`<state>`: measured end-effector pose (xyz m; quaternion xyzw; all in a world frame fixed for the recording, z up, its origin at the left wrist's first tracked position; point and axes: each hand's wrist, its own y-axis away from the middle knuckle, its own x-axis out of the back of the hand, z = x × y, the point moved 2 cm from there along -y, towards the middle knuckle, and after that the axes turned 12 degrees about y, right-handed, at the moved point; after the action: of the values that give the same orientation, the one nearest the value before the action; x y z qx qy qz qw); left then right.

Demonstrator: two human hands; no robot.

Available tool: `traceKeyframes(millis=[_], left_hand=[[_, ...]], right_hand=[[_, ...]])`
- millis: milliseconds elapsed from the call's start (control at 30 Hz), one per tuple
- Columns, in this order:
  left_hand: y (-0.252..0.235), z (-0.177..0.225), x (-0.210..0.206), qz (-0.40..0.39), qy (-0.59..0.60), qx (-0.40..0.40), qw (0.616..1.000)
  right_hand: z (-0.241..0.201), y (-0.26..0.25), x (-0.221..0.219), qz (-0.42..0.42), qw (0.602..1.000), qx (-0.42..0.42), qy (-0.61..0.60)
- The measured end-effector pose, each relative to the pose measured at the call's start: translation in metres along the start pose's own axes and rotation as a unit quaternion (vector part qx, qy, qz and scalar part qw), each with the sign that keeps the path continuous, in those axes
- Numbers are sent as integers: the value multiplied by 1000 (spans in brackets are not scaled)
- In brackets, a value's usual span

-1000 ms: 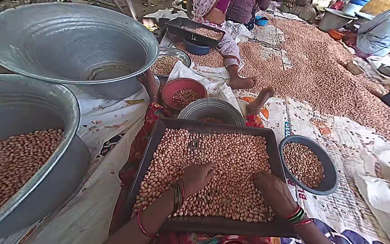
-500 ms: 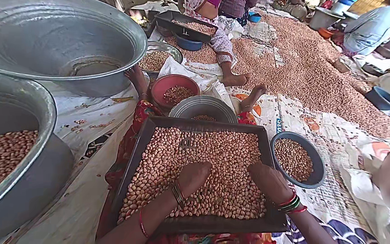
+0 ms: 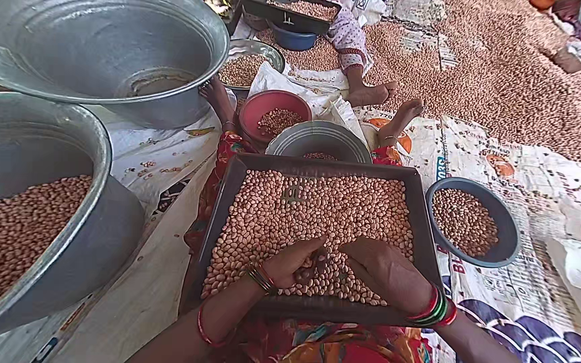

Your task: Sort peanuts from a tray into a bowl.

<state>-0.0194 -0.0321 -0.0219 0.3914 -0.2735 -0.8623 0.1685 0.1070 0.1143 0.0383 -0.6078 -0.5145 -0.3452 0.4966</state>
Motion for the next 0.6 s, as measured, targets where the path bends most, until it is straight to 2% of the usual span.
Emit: traceKeyframes(millis=[33,67,100,133,200,267,333,433,533,600], left_hand=[[2,-1,0,-7,-17,-25,1000],[5,-1,1,-4,-81,-64,995],[7,1,2,10,-199,-97,975],[11,4,1,20,-347,-100,933],[15,4,-6,13,-561,-35,827],[14,-5,-12,19,-666,1,746],[16,-7,-15,20,-709,-5,704],[18,-9,-20,16,-735,-8,678],[18,-10,-20,4,-731,7,682],[16,-9,-14,-12,-708,-9,706]], right_hand=[[-2,1,-2,-30,1000,5,-3],[-4,4,-2,-85,996,-8,-9],[-4,6,1,-167,985,-37,-15],[-3,7,3,-253,965,-68,-17],[0,7,6,-369,922,-117,-17],[3,9,8,-409,901,-144,-9],[6,13,8,-403,902,-154,5],[8,12,6,-402,901,-160,14],[9,10,1,-376,914,-149,25],[7,8,-1,-371,917,-145,26]])
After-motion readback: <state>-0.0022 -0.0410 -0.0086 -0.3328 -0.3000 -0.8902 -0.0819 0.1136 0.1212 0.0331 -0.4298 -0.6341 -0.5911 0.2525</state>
